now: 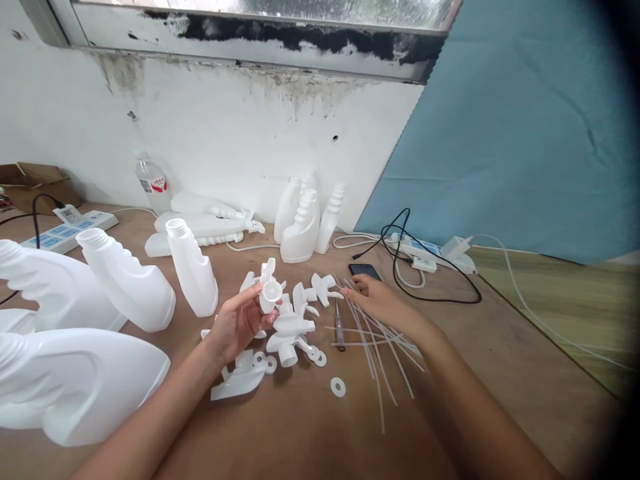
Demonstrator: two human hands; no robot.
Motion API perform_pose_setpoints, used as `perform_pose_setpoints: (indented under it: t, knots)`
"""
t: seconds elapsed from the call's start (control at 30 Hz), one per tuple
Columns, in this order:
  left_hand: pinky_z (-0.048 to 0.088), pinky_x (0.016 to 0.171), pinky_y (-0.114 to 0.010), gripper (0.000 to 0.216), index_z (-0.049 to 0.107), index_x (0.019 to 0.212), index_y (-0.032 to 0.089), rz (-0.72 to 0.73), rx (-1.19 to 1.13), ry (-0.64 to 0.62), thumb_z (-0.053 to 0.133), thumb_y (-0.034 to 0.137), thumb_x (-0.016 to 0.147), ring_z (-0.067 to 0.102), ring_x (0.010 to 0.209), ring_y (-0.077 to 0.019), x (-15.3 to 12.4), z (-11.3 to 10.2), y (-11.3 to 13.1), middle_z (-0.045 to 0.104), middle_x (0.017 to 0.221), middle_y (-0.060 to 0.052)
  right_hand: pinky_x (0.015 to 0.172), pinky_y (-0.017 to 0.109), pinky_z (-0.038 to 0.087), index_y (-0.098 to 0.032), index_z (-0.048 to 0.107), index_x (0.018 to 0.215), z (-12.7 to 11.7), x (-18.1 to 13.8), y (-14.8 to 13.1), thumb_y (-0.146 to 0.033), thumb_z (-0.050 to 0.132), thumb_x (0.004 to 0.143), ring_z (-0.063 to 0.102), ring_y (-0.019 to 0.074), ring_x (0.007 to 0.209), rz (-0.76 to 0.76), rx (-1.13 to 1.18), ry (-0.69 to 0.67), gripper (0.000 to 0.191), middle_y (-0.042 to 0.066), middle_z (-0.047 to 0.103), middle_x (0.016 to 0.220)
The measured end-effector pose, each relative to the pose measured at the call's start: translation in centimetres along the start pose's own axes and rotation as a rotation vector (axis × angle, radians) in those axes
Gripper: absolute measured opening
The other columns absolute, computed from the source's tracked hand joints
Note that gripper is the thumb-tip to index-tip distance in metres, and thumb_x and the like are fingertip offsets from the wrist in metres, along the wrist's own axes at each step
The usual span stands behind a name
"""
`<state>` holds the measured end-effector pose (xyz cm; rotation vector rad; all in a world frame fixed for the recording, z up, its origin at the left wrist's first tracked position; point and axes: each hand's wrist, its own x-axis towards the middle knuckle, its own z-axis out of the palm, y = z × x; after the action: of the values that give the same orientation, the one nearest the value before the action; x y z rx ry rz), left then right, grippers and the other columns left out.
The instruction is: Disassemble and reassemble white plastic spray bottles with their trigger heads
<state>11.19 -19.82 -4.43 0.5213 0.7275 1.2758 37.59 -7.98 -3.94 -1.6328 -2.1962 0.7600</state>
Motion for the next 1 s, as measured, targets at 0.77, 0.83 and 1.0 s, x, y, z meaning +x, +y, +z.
perform_pose_setpoints:
  t: [0.77, 0.83, 1.0]
  knots:
    - [0.045, 0.059, -0.023, 0.022, 0.064, 0.090, 0.016, -0.037, -0.005, -0.018, 0.056, 0.036, 0.084, 0.052, 0.061, -0.0117, 0.1, -0.1, -0.5, 0.059, 0.082, -0.006, 0.068, 0.024, 0.036, -0.019, 0.052, 0.080, 0.8, -2.8, -4.1, -0.004, 0.051, 0.078, 0.050, 0.0141, 0.076, -0.614, -0.269, -0.222, 0.015, 0.002, 0.055, 0.085]
    - [0.045, 0.059, -0.023, 0.023, 0.064, 0.093, 0.015, -0.040, 0.001, -0.024, 0.056, 0.036, 0.085, 0.052, 0.061, -0.0120, 0.0, -0.1, -0.5, 0.059, 0.082, -0.006, 0.066, 0.025, 0.037, -0.019, 0.050, 0.080, 0.1, -3.6, -5.1, -0.005, 0.052, 0.076, 0.049, 0.0132, 0.071, -0.625, -0.121, -0.128, 0.015, 0.000, 0.054, 0.079]
    - [0.045, 0.061, -0.023, 0.022, 0.062, 0.096, 0.014, -0.051, 0.015, -0.031, 0.055, 0.033, 0.086, 0.054, 0.063, -0.0124, -0.2, 0.2, -0.5, 0.059, 0.084, -0.007, 0.070, 0.028, 0.047, -0.020, 0.053, 0.085, 0.1, -5.5, -7.5, -0.009, 0.058, 0.079, 0.060, 0.0150, 0.076, -0.727, 0.411, 0.079, 0.014, 0.002, 0.061, 0.087]
